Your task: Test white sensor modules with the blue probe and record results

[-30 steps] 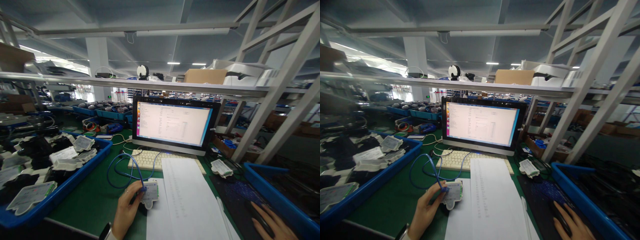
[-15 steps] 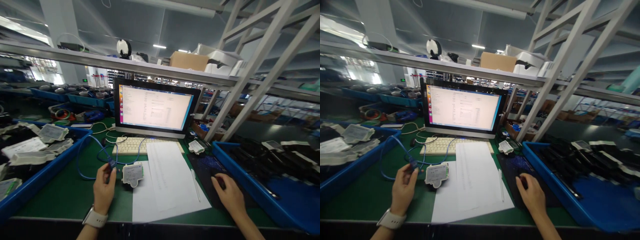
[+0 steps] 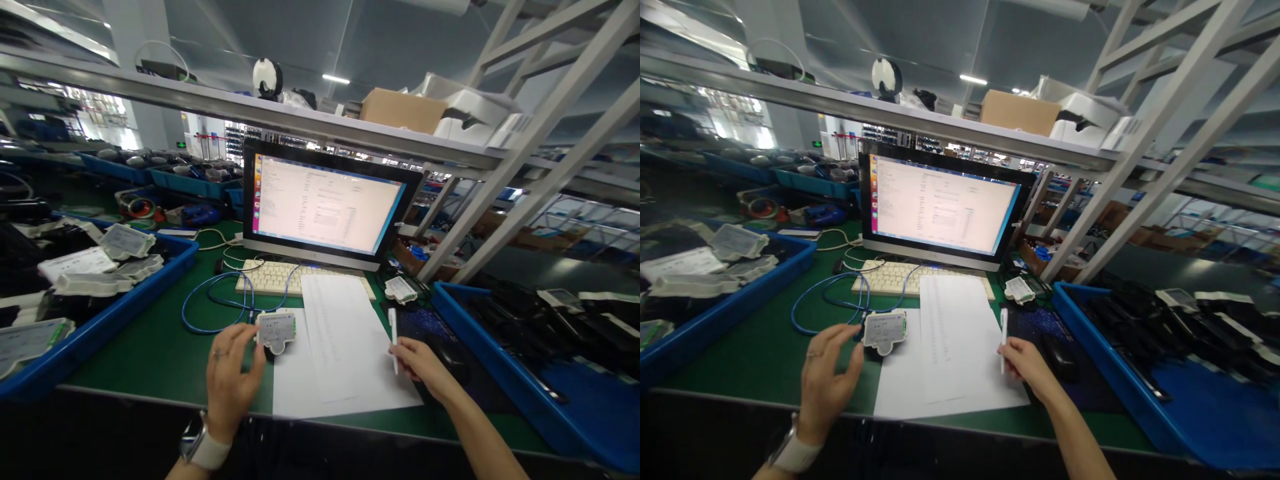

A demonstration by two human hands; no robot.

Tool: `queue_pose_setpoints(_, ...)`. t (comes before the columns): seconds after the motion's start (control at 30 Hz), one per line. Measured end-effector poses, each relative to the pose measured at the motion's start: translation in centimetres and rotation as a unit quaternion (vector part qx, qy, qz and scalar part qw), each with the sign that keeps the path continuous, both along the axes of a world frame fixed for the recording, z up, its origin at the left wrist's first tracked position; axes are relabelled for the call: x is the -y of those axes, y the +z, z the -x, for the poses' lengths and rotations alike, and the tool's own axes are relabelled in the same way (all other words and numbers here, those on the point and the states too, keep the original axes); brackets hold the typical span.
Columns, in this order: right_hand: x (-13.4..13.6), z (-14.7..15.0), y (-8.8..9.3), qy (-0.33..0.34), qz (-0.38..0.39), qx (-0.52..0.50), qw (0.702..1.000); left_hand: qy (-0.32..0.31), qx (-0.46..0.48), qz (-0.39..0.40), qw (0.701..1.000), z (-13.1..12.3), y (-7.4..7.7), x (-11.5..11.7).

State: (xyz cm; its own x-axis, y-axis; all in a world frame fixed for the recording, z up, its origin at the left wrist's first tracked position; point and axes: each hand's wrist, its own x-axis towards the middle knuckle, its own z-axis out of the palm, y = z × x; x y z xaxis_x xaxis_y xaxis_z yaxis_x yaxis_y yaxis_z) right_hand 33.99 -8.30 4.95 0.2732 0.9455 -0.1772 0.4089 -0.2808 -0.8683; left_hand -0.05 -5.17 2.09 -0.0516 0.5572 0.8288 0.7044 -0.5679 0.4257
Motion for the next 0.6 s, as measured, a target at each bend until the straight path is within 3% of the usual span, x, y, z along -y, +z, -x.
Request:
queue_pose_setpoints(0.1,0.4,4.0,-0.3,-0.013,-0.055,-0.165,0.985,-0.169,-0.133,-0.020,0.976,-3.0,-0.5,3.9)
queue_pose_setpoints(0.17,0.4,7.0,-1.1,0.001,-0.066,-0.206,0.976,-0.224,-0.195,0.006,0.955,-4.9,-1.5,5.5)
queue_pose_setpoints(0.33,-0.2,11.1,-4.0,0.009,-0.110,-0.160,0.981,-0.224,-0.260,0.054,0.938,-7.1,-4.3,5.9)
queue_pose_setpoints(0.47,-0.3,11.2,-5.6,-0.007,-0.151,-0.096,0.984,-0.200,-0.266,0.011,0.943,-7.3,-6.4,5.4)
queue_pose_setpoints(0.6,-0.2,10.9,-6.0,-0.001,-0.157,-0.072,0.985,-0.180,-0.277,-0.037,0.943,-7.5,-8.0,4.9)
